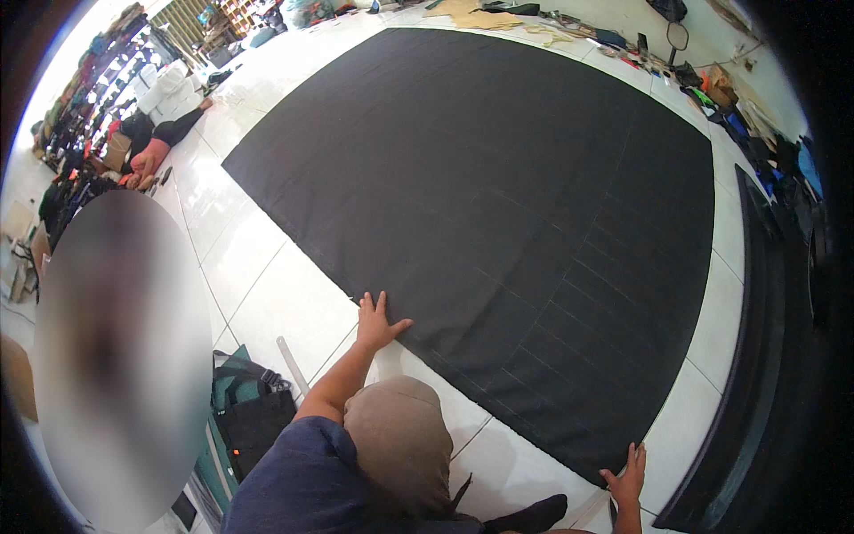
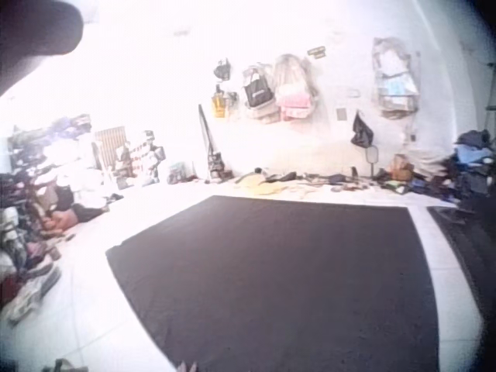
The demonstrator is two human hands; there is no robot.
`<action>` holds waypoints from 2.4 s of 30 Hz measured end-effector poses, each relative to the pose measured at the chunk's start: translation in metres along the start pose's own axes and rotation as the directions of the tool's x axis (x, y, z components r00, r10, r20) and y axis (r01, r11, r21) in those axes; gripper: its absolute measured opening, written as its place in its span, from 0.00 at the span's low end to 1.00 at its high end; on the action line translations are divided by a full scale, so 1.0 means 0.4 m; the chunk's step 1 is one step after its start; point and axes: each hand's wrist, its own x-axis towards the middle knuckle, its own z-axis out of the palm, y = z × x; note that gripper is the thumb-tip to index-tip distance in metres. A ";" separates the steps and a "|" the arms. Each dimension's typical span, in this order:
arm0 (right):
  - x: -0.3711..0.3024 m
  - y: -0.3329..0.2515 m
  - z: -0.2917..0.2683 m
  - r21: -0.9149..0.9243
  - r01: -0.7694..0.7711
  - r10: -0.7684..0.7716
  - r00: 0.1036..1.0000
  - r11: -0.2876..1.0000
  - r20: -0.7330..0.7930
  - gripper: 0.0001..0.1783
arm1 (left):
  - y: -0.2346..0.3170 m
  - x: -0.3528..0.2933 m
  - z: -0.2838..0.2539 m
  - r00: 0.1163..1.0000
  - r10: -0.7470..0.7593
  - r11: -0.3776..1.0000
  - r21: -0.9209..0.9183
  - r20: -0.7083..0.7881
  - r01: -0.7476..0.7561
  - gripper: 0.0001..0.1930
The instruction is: The person unfolds a large black fabric sheet on a tiled floor, smooths it out, and uses scissors to cut it into two pieces. The person then lifts and repositions the cut fabric sections.
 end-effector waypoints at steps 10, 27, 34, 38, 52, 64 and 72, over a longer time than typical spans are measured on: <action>0.003 0.062 -0.008 -0.079 0.026 -0.025 1.000 0.997 0.012 0.60 | 0.059 -0.022 0.003 0.995 -0.054 0.997 0.068 0.089 0.049 0.55; -0.003 0.021 -0.081 -0.070 -0.014 0.022 0.992 0.997 0.122 0.55 | 0.048 -0.029 0.013 0.998 0.014 0.968 0.249 0.063 -0.030 0.48; -0.140 0.200 -0.026 0.139 -0.311 0.330 0.932 0.940 -0.148 0.43 | 0.025 -0.067 0.122 0.981 0.192 0.935 0.301 0.021 -0.189 0.43; -0.236 0.177 -0.026 0.098 -0.422 0.425 0.905 0.901 -0.010 0.41 | -0.036 -0.048 0.126 0.968 0.249 0.914 0.336 -0.023 -0.227 0.41; -0.387 -0.397 -0.556 0.179 0.361 -0.322 0.922 0.915 -0.216 0.32 | 0.318 -0.457 -0.570 0.935 0.262 0.864 -0.490 0.241 -0.116 0.29; -0.385 -0.254 -0.624 0.413 0.336 -0.371 0.929 0.846 0.005 0.19 | 0.440 -0.470 -0.775 0.718 0.447 0.894 -0.286 0.533 -0.344 0.25; -0.529 -0.399 -0.734 -0.039 -0.006 0.020 0.922 0.999 0.386 0.21 | 0.357 -0.688 -0.876 0.822 0.015 0.953 0.242 0.569 -0.185 0.24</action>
